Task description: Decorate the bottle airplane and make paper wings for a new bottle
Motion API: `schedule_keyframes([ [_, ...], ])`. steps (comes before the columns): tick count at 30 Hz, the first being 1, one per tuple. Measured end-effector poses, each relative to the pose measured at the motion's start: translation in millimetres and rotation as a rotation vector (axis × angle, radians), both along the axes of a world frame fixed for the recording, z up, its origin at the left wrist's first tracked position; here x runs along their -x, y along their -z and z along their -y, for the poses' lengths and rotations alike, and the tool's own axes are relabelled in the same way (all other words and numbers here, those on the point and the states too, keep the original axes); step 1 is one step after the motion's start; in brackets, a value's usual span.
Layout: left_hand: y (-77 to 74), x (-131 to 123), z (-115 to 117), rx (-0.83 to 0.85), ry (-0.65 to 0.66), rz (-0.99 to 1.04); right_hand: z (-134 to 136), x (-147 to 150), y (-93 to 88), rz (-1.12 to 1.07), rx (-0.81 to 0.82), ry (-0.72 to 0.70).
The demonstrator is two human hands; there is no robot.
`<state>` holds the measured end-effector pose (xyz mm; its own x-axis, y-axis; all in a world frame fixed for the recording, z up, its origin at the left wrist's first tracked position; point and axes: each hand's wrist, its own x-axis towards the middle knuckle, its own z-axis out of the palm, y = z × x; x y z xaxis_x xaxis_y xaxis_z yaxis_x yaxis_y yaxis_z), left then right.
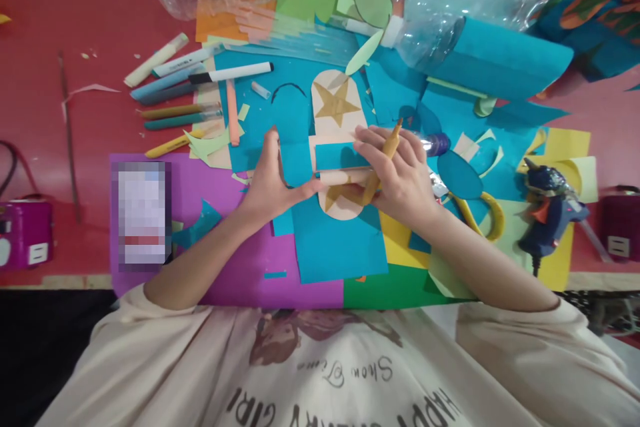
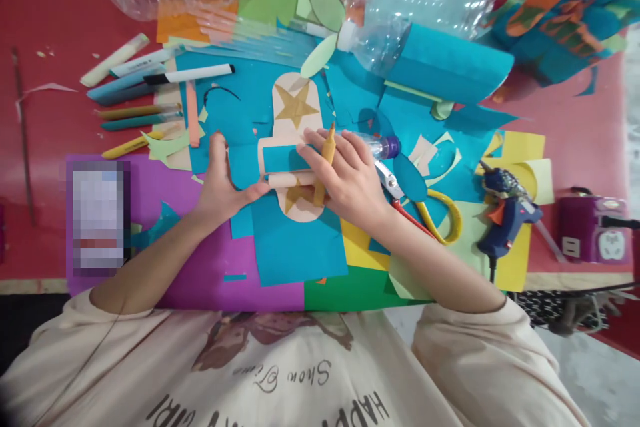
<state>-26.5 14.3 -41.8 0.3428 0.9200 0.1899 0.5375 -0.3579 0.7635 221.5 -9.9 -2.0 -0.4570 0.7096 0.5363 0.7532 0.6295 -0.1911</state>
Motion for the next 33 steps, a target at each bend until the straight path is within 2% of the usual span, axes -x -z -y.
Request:
schedule_keyframes([
  [3, -1.6, -6, 5, -0.010, -0.082, -0.014, -1, 2, 3.7, 0.001, -0.047, 0.023],
  [6, 2.6, -8, 4, -0.024, -0.100, -0.016, -1, 0, -4.1, -0.059, -0.018, -0.036],
  [8, 6.6, -7, 4, -0.031, -0.101, -0.016, -1, -2, -14.9, -0.195, 0.037, -0.096],
  [10, 10.0, -5, 5, -0.041, -0.108, -0.017, -1, -2, -26.9, -0.378, 0.087, -0.098],
  [12, 11.9, -2, 7, -0.048, -0.115, -0.017, -1, -1, -36.6, -0.565, 0.212, -0.078],
  [16, 10.3, 0, 9, -0.034, -0.094, -0.004, -8, 7, -43.8, -0.862, 0.608, -0.210],
  [18, 7.5, -2, 9, -0.009, -0.080, 0.001, -12, 12, -44.5, -0.840, 0.611, -0.219],
  [23, 1.3, -5, 9, -0.002, -0.113, -0.016, -15, 20, -46.5, -0.622, 0.492, -0.176],
  [28, 0.5, -5, 9, -0.037, -0.109, -0.013, -15, 24, -38.9, -0.632, 0.404, -0.147],
  [33, 4.1, -3, 10, -0.060, -0.134, -0.024, -16, 23, -33.4, -0.618, 0.403, -0.140],
])
